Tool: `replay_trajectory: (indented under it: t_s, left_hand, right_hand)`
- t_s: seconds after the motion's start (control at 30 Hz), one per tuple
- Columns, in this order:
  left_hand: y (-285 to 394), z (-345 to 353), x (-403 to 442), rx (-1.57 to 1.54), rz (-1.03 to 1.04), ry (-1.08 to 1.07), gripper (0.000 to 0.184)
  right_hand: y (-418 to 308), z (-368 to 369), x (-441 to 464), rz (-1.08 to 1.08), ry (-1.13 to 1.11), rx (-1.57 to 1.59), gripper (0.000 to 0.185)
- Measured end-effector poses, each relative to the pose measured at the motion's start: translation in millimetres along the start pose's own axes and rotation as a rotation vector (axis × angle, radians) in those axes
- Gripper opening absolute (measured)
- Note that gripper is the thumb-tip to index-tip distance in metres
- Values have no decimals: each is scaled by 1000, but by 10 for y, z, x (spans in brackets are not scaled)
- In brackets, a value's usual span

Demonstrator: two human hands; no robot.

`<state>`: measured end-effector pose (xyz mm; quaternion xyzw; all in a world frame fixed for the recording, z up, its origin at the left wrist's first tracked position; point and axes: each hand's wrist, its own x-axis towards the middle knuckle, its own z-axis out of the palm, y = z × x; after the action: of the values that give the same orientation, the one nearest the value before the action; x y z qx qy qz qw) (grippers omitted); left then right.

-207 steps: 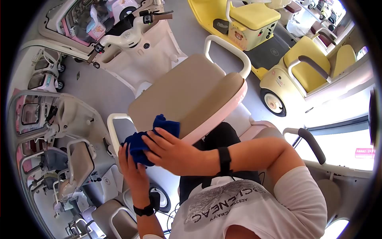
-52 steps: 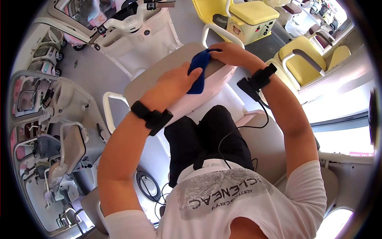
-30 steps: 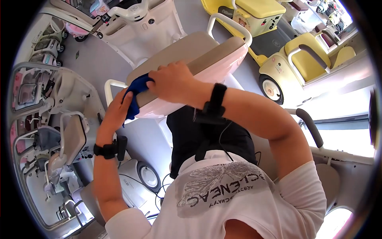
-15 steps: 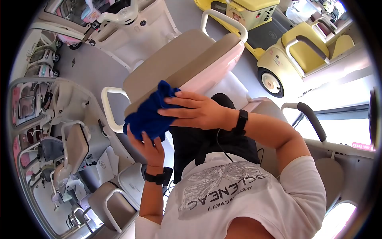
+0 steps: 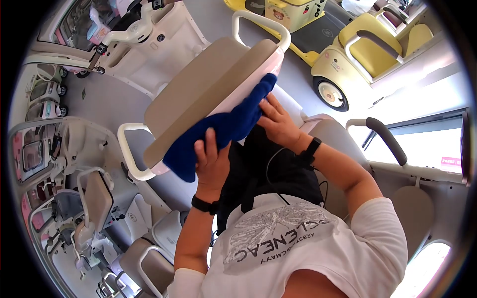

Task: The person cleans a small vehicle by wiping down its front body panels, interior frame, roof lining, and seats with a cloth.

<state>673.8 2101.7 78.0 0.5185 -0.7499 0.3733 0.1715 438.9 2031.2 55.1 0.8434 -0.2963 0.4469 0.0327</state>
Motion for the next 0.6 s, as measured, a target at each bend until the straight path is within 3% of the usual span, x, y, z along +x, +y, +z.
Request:
replay_trajectory:
  t_s: [0.07,0.13,0.2,0.23,0.3,0.47,0.53,0.6]
  left_hand:
    - [71,-71,237,-23,112,11,17]
    - [197,-180,481,-71,92,-39,23]
    - [298,-182,680,-159,129,-91,29]
    - [360,-181,801,-159,125,-89,29]
    - [497,-145,1034,-262,168,-140,32]
    - [727,2,1279,-279,187,-85,33]
    - [724,67,1226,-340,182,-54,40]
    - [659,83,1102,-484,124,-78,44]
  right_hand:
    - [-5,-16,-32,228,12,36,32]
    - [21,-46,6,274,21,66,40]
    - [96,-12,41,393,224,212,44]
    - [95,-44,79,389,222,211,44]
    - [87,-109,146,836,310,496,41]
    - [435,-32,122,869,312,406,43]
    - [405,-20,111,1020,328,722,57]
    - [328,25,79,1121,322,825,58]
